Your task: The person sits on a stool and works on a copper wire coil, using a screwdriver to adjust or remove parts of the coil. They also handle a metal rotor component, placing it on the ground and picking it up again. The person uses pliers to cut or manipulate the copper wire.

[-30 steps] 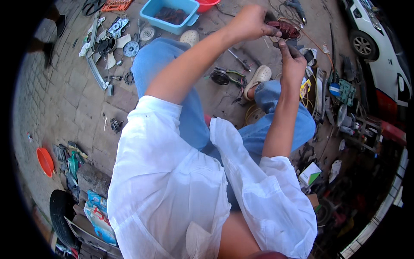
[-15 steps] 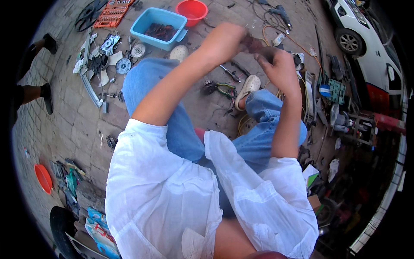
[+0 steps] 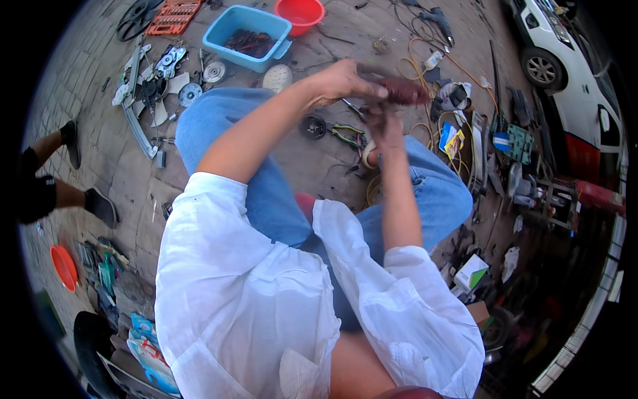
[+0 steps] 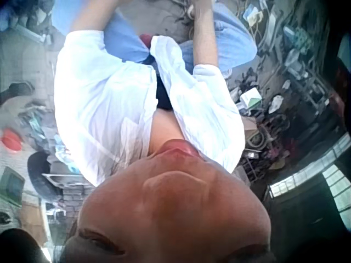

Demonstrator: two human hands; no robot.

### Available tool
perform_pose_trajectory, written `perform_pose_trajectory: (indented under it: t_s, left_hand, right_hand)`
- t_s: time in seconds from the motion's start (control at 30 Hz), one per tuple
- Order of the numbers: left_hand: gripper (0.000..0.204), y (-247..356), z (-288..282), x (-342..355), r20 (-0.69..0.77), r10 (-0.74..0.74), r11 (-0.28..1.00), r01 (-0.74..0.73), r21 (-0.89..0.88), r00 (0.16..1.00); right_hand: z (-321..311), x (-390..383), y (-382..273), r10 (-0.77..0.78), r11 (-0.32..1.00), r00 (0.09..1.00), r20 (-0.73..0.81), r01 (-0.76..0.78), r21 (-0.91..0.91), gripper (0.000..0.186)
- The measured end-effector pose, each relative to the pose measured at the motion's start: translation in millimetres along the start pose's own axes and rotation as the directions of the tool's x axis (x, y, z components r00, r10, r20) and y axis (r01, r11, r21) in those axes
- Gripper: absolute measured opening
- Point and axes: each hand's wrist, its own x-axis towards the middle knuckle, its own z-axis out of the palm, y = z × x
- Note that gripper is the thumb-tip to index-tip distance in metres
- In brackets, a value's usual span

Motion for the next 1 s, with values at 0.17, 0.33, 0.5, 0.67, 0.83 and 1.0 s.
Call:
perform_pose_trajectory:
  t_s: [0.17, 0.33, 0.5, 0.67, 0.83, 1.0]
  left_hand:
    - [0.049, 5, -3, 9, -0.248, 0.107, 0.994, -0.113, -0.008, 0.963]
    - [0.044, 7, -44, 9, -0.434, 0.306, 0.832, -0.016, 0.555, 0.847]
    - [0.038, 30, -41, 5, -0.387, 0.570, 0.384, 0.182, 0.905, 0.725]
    - [0.032, 16, -41, 6, -0.180, 0.544, 0.172, 0.101, 0.980, 0.820]
    - [0.033, 13, -28, 4, 0.070, 0.300, 0.105, -0.106, 0.989, 0.951]
    - [0.044, 16, -13, 0, 0.266, 0.058, 0.478, -0.261, 0.839, 0.962]
  right_hand:
    - [-28, -27, 87, 0.040, 0.993, 0.979, -0.199, -0.017, 0.116, 0.018]
    - [-15, -42, 68, 0.052, 0.988, 0.954, -0.294, -0.093, -0.127, 0.020]
    - [45, -50, -11, -0.124, 0.754, 0.965, -0.233, -0.061, -0.654, 0.024]
    - [73, -43, -70, -0.366, 0.401, 0.929, -0.051, 0.108, -0.910, 0.029]
    - [82, -19, -107, -0.335, 0.179, 0.927, 0.171, 0.240, -0.954, 0.028]
    - [69, -7, -122, -0.306, 0.225, 0.943, 0.129, 0.203, -0.953, 0.021]
